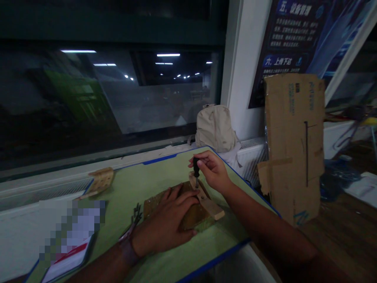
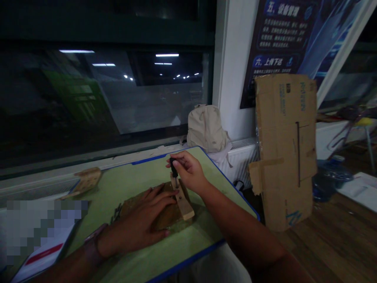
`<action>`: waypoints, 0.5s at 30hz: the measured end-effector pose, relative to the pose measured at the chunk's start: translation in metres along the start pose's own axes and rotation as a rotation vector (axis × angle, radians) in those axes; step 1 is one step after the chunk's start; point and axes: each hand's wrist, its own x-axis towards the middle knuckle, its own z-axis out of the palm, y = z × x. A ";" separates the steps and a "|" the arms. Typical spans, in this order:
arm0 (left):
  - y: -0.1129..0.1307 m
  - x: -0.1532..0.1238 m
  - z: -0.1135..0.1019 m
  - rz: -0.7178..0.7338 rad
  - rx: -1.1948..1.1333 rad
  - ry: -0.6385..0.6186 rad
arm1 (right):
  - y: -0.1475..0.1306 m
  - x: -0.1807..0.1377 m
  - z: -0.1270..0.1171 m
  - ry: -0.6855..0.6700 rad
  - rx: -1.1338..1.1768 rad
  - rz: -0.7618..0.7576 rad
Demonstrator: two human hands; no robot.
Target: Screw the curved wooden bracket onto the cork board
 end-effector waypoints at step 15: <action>0.003 -0.001 -0.004 -0.068 -0.021 -0.087 | -0.009 -0.004 -0.004 -0.049 0.029 0.022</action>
